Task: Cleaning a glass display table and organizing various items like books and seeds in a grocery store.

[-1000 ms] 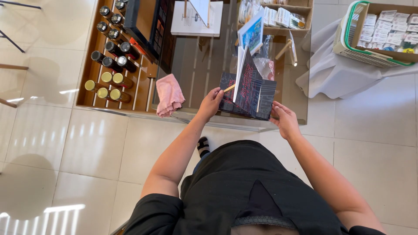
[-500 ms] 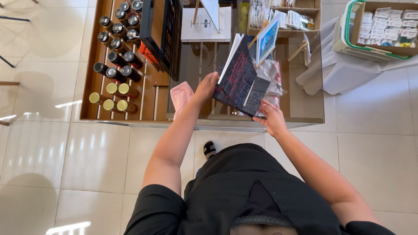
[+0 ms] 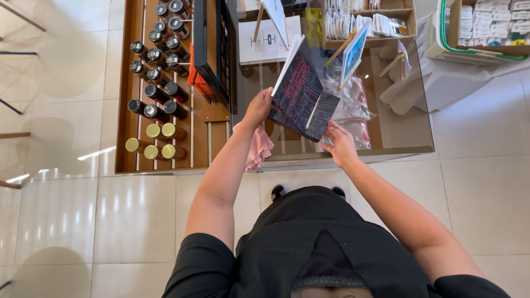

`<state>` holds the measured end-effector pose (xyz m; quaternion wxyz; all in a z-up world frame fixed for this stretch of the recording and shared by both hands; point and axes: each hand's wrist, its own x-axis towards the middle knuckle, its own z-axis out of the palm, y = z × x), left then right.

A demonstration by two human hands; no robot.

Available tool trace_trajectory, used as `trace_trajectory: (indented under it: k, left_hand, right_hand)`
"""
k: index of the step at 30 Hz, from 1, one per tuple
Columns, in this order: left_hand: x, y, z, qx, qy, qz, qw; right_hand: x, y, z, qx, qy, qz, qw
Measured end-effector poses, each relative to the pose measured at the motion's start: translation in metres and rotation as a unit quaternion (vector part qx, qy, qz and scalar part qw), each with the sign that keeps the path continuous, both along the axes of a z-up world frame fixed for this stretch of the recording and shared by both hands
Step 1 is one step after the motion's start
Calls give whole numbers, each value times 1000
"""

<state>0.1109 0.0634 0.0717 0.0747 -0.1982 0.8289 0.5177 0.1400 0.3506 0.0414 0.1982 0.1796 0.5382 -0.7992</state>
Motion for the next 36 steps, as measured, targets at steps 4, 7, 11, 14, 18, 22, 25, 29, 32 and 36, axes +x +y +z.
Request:
trace_trajectory:
  k: [4, 7, 11, 14, 18, 22, 25, 29, 32, 36]
  left_hand:
    - [0, -22, -6, -13, -2, 1, 1000]
    - [-3, -36, -22, -32, -12, 16, 999]
    - [0, -46, -35, -38, 1, 65, 997]
    - [7, -47, -37, -39, 2, 95, 995]
    - [9, -47, -38, -46, -3, 124, 991]
    - [14, -39, -42, -50, -5, 156, 986]
    - [19, -29, -29, -60, -15, 176, 982]
    - [22, -22, -26, -66, -13, 193, 979]
    - [21, -22, -32, -68, -13, 201, 977]
    - [19, -21, -30, -60, -12, 214, 975]
  right_hand:
    - [-11, -26, 1, 7, -5, 0, 1000]
    - [-24, -38, -9, 16, 0, 9, 1000]
    - [-40, -46, -6, 31, 6, 37, 999]
    - [-48, -46, 2, 39, 6, 67, 997]
    - [-68, -46, 0, 51, 3, 106, 993]
    - [-86, -43, -5, 58, 4, 141, 988]
    - [-97, -43, -19, 62, 11, 155, 986]
    - [-103, -46, -14, 60, 16, 167, 984]
    - [-104, -46, -6, 63, 18, 173, 983]
    - [-111, -47, -16, 60, 22, 174, 983]
